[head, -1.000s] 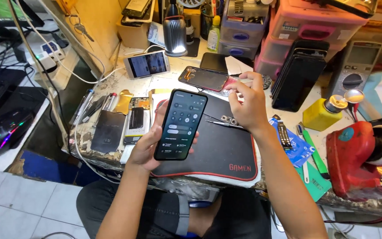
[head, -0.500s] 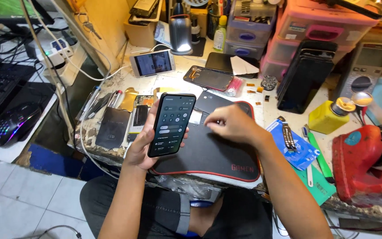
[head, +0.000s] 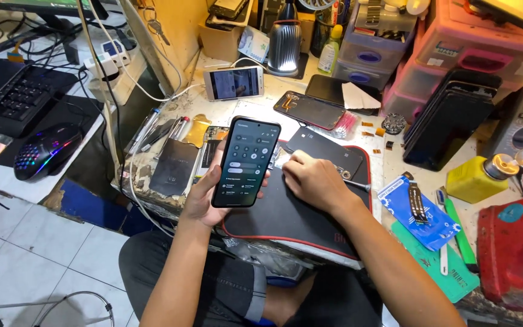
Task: Testing the functionality of a mobile phone screen and handling internal components during the final stages of repair.
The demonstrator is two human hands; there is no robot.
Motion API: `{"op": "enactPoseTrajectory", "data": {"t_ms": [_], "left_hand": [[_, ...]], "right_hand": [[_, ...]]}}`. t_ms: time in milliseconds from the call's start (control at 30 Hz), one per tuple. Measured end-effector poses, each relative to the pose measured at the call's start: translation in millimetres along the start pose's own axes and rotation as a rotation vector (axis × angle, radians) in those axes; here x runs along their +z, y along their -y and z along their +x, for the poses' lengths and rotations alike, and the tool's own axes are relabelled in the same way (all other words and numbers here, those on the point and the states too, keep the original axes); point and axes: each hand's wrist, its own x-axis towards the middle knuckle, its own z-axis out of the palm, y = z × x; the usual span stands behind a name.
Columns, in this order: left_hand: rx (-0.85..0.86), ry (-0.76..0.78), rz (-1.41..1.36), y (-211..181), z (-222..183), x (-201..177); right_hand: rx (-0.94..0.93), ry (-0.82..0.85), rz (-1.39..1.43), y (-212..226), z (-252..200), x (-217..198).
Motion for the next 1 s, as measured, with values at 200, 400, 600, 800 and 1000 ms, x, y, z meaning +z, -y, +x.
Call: {"op": "enactPoseTrajectory", "data": {"t_ms": [200, 400, 600, 800, 1000], "left_hand": [[-0.007, -0.091, -0.08, 8.9, 3.2, 13.7], [-0.01, -0.172, -0.206, 26.7, 12.8, 16.4], [-0.045, -0.219, -0.209, 41.6, 13.5, 0.5], [-0.052, -0.19, -0.223, 30.7, 12.6, 13.3], [-0.067, -0.251, -0.209, 35.1, 11.7, 5.5]], "right_hand": [[-0.047, -0.106, -0.022, 1.3, 0.2, 2.5], [-0.063, -0.553, 0.049, 4.7, -0.7, -4.1], [-0.206, -0.547, 0.046, 11.1, 3.3, -10.7], [-0.181, -0.502, -0.023, 15.0, 5.0, -17.1], [-0.259, -0.585, 0.085, 11.2, 1.6, -9.1]]}}
